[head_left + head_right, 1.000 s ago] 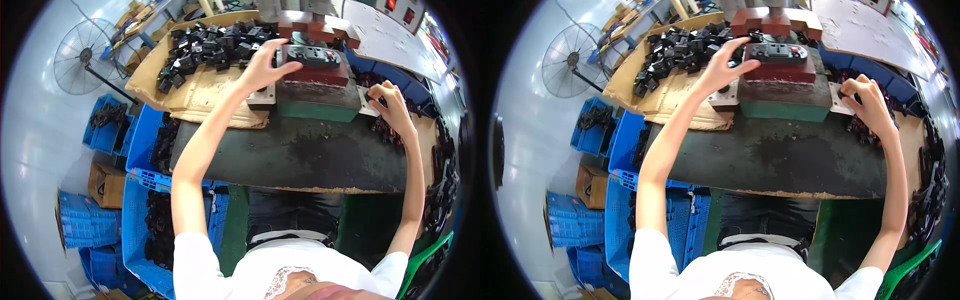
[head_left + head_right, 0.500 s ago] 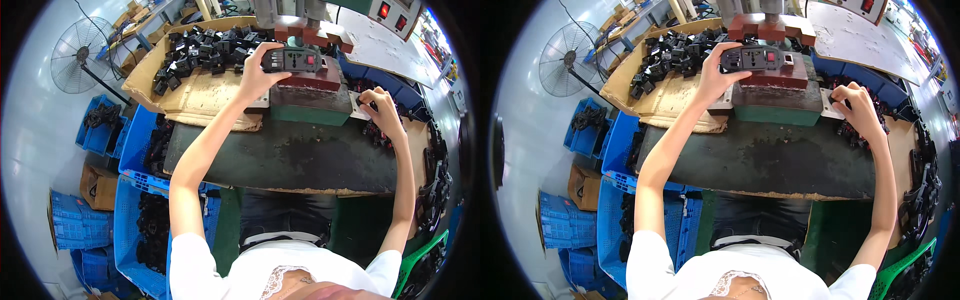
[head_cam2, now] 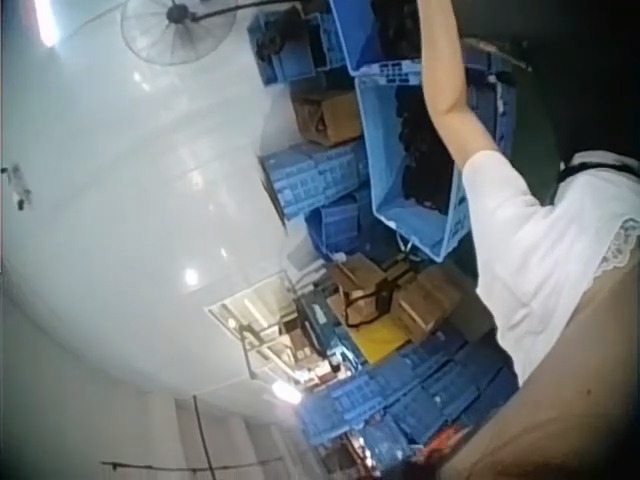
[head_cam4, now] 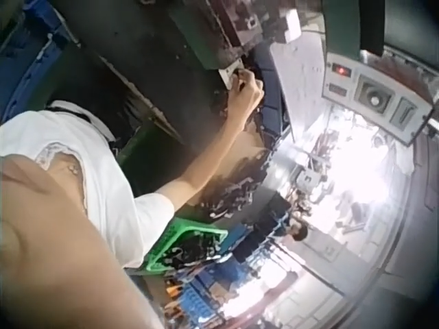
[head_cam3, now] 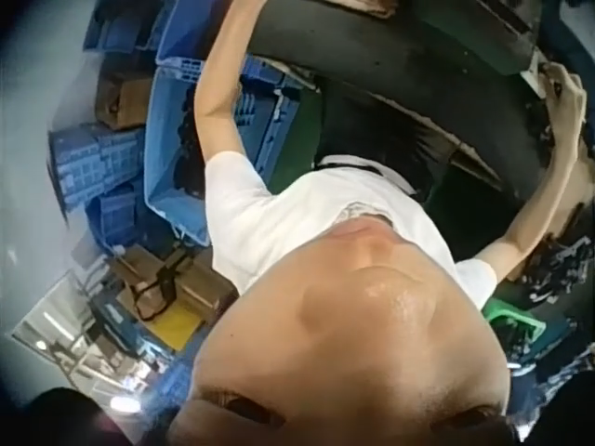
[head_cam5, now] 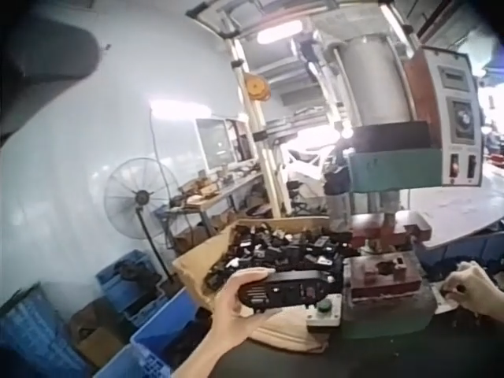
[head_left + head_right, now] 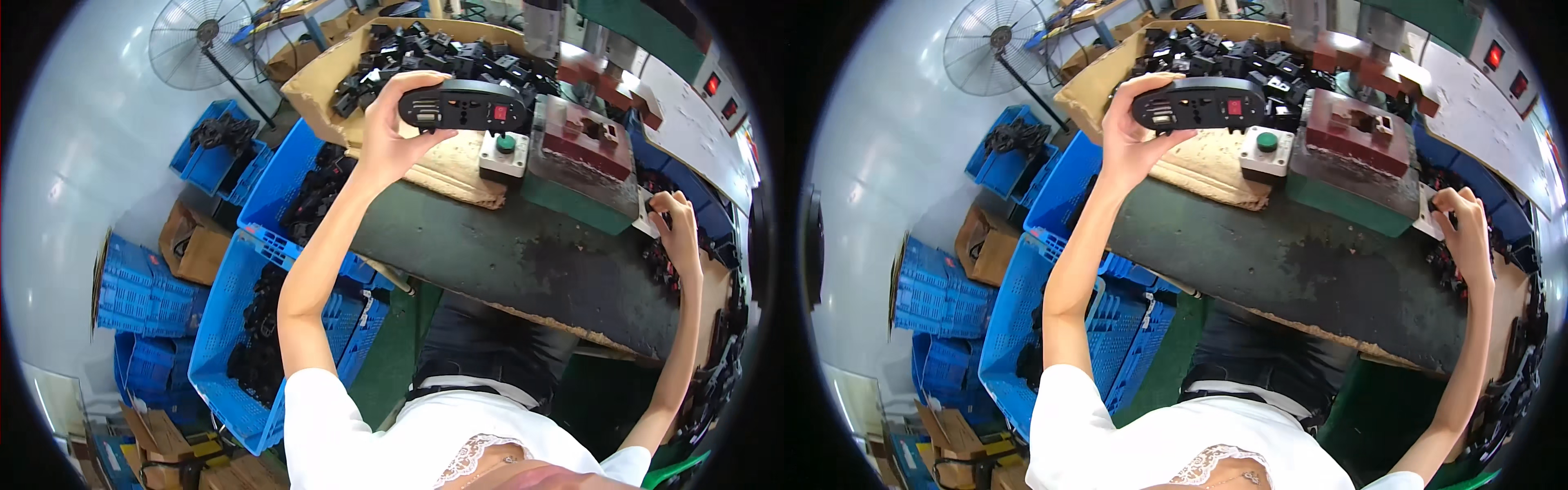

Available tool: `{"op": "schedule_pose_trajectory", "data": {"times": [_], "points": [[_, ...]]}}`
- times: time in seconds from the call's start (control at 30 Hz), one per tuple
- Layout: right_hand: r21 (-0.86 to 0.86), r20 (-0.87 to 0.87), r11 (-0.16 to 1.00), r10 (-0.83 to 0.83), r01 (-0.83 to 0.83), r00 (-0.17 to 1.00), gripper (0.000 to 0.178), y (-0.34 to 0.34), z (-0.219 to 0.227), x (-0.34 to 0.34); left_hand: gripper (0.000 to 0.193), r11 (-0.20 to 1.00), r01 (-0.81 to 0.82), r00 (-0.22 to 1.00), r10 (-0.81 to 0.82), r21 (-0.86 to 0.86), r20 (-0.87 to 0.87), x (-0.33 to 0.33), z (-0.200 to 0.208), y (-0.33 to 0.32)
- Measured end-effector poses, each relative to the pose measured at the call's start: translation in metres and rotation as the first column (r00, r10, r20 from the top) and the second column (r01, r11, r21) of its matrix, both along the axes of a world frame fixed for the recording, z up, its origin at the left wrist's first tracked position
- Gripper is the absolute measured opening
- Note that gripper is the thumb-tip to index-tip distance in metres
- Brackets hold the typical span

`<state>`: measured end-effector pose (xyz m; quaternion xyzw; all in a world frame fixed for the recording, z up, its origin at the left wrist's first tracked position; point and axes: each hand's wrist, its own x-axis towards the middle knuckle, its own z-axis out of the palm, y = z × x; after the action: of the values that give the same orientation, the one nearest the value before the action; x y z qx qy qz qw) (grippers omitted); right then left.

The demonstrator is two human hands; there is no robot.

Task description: Assembling the internal metal components and covers onto electrical socket bases using a press machine.

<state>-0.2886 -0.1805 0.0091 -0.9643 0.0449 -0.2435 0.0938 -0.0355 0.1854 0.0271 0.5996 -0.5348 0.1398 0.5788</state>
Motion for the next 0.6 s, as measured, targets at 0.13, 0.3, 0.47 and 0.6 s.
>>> {"op": "schedule_pose_trajectory", "data": {"times": [0.13, 0.3, 0.47, 0.6], "points": [[-0.030, 0.011, 0.999, 0.011, -0.011, 1.000, 0.022, -0.005, -0.004, 0.002, 0.058, 0.997, -0.071, 0.976, 0.067, -0.011, -0.206, -0.016, 0.009, 0.044], [-0.035, 0.043, 0.998, 0.046, -0.045, 0.998, 0.025, -0.008, -0.007, 0.002, 0.048, 0.980, -0.193, 0.900, 0.194, 0.042, -0.390, -0.027, 0.012, 0.085], [-0.021, 0.063, 0.999, 0.034, -0.033, 0.997, 0.026, -0.010, -0.011, 0.002, 0.046, 0.979, -0.199, 0.911, 0.166, -0.049, -0.377, -0.033, 0.019, 0.099], [-0.054, 0.013, 0.998, 0.040, -0.039, 0.999, 0.024, -0.014, -0.011, 0.002, 0.045, 0.978, -0.195, 0.918, 0.154, -0.076, -0.366, -0.031, 0.016, 0.110]]}}
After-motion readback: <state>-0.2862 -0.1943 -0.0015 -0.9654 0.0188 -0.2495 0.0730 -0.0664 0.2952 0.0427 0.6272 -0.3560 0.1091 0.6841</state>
